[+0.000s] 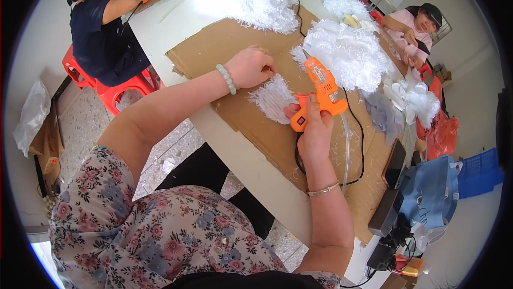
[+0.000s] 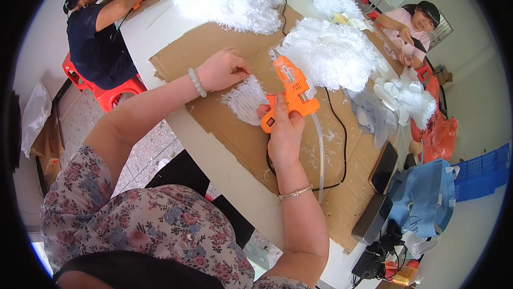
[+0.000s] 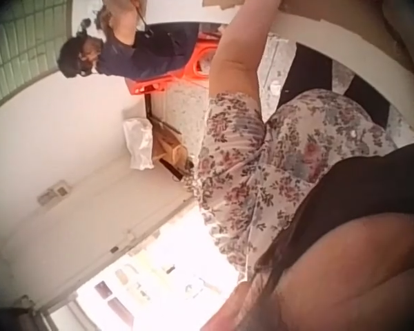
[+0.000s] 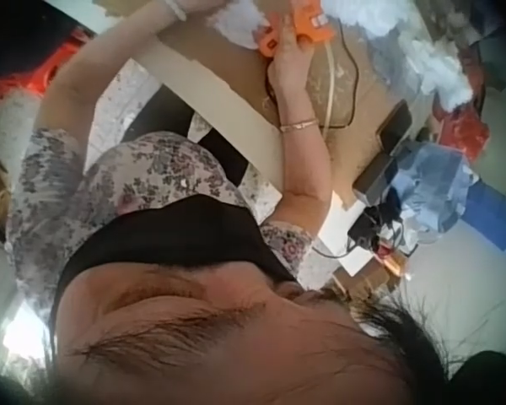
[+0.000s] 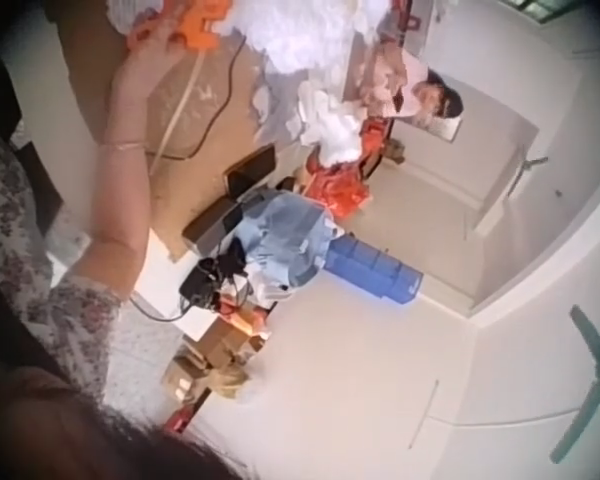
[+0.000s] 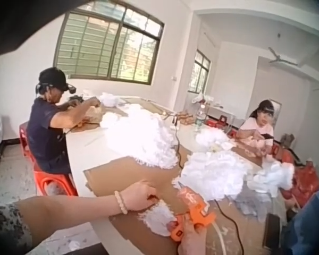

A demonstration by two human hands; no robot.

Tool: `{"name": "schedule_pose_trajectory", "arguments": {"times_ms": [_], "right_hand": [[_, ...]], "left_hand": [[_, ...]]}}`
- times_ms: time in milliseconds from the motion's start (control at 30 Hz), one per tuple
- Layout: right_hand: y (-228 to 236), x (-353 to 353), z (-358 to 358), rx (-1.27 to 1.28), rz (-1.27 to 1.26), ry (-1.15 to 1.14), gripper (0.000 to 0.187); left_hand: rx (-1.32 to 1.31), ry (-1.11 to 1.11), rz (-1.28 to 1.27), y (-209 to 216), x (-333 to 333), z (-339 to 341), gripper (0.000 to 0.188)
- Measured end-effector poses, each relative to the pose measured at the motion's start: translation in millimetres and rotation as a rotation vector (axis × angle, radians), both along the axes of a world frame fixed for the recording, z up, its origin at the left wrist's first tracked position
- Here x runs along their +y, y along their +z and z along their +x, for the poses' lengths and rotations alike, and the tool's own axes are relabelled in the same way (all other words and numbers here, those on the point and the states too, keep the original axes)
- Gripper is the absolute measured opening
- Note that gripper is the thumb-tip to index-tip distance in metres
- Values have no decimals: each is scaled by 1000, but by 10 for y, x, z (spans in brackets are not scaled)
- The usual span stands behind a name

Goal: Apply hot glue to attach white fiber stuffing to a craft object.

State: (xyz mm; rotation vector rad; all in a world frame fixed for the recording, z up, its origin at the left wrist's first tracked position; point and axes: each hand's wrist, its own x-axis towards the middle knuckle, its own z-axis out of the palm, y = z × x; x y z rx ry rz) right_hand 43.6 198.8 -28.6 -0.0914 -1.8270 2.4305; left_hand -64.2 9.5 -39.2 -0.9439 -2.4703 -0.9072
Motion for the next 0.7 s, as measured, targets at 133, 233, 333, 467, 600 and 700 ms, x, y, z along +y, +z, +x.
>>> {"name": "schedule_pose_trajectory", "arguments": {"times_ms": [133, 233, 333, 467, 600, 700], "right_hand": [[14, -12, 9, -11, -5, -9, 25], [-3, -2, 4, -10, -18, -11, 24], [26, -20, 14, 6, -34, -17, 23], [96, 20, 33, 17, -27, -16, 22], [328, 99, 94, 28, 214, -8, 21], [388, 243, 124, 26, 403, 27, 19]], "left_hand": [[32, -118, -8, 2, 106, 5, 8], [28, -192, 36, 160, 71, 31, 8], [-97, 17, 169, 245, -110, 96, 10], [-30, -18, 0, 200, -160, 424, 14], [45, -17, -34, 23, -145, 440, 10], [-101, -18, 91, 18, -132, 425, 6]]}}
